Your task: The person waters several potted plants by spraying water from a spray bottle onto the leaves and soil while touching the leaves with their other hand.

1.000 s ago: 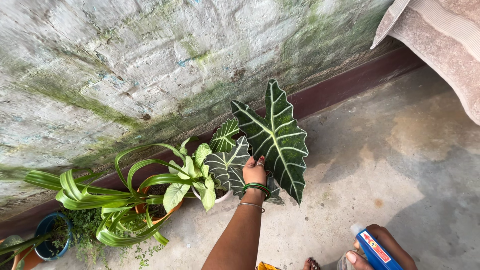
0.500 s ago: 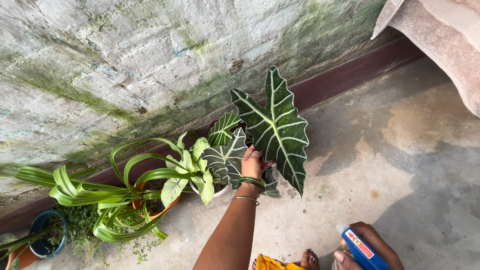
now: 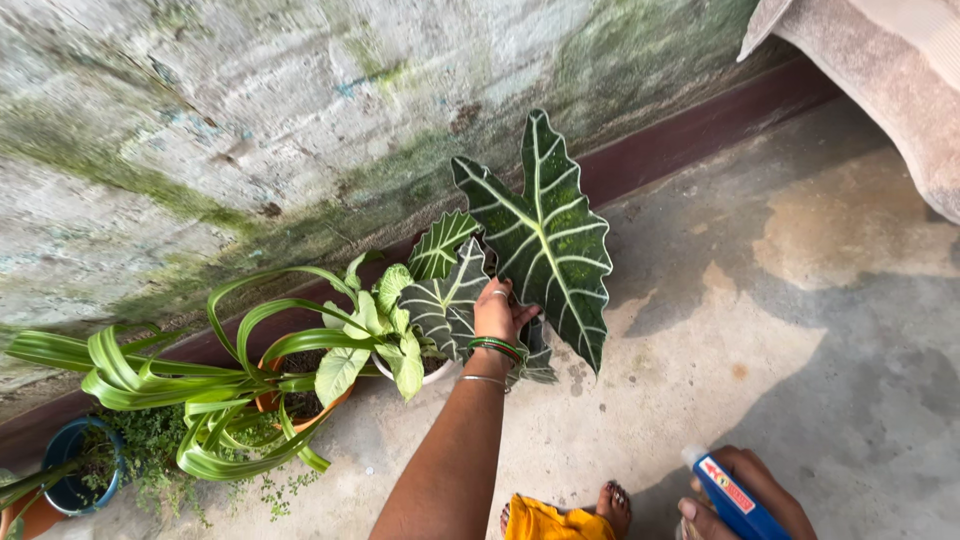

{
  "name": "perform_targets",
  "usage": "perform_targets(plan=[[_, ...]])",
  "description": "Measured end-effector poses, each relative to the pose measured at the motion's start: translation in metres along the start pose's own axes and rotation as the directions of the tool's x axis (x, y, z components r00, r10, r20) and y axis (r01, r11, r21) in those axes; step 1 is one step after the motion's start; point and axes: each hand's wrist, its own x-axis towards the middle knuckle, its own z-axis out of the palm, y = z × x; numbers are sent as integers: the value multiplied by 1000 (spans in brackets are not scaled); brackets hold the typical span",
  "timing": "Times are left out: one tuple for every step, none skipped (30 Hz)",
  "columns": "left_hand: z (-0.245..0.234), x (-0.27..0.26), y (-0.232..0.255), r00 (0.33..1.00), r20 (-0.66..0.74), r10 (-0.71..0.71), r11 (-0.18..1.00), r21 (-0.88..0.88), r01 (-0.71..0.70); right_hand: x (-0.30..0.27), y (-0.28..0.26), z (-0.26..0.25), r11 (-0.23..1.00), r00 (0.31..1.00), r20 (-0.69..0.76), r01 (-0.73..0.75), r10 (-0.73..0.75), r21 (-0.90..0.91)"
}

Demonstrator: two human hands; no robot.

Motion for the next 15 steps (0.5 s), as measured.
perform_targets(plan=[[0, 1, 0, 1000, 10, 4, 1000, -8, -4, -4, -5, -1, 984, 996, 43, -85, 79, 154], [0, 1, 1, 1000, 9, -3, 1000, -7, 3, -8, -13, -2, 984, 995, 43, -91, 86, 153], [0, 0, 1, 1000, 5, -12, 1000, 4, 12, -9, -24, -5, 992, 996, 10, -84, 84, 92], [0, 0, 1, 1000, -2, -23, 1000, 15, 23, -7, -36, -5, 996, 997, -19, -80, 81, 29], [2, 3, 2, 1000, -7, -31, 999, 15, 31, -4, -48, -2, 996, 996, -17, -89, 89, 27], [2, 5, 1, 999, -16, -30, 999, 10, 30, -6, -57, 0, 996, 999, -15, -45, 46, 82], [2, 6, 0, 999, -25, -29, 1000, 6, 29, -5, -64, 3, 991, 1000, -17, -1, 4, 136], [3, 6, -1, 998, -34, -45, 999, 3, 45, -2, -69, 7, 992, 1000, -13, -17, 19, 129], [4, 6, 0, 999, -24, -34, 999, 2, 34, 3, -74, 12, 975, 997, -19, 81, -79, 205], [5, 5, 2, 1000, -13, -22, 1000, 2, 22, 8, -79, 16, 943, 984, -35, 178, -175, 280], [5, 0, 2, 999, -21, -36, 999, 1, 36, 13, -83, 19, 948, 987, -30, 163, -160, 275], [7, -2, 6, 999, -12, -37, 999, 27, 37, 22, -88, 22, 949, 980, -13, 195, -198, 248], [8, -4, 9, 999, -3, -38, 998, 54, 38, 28, -93, 25, 948, 972, 6, 227, -235, 221], [9, -6, 11, 999, -3, -45, 997, 56, 45, 34, -98, 28, 950, 974, 5, 221, -227, 220], [10, -7, 12, 999, 7, -45, 997, 62, 44, 38, -103, 30, 935, 956, 5, 287, -294, 207]])
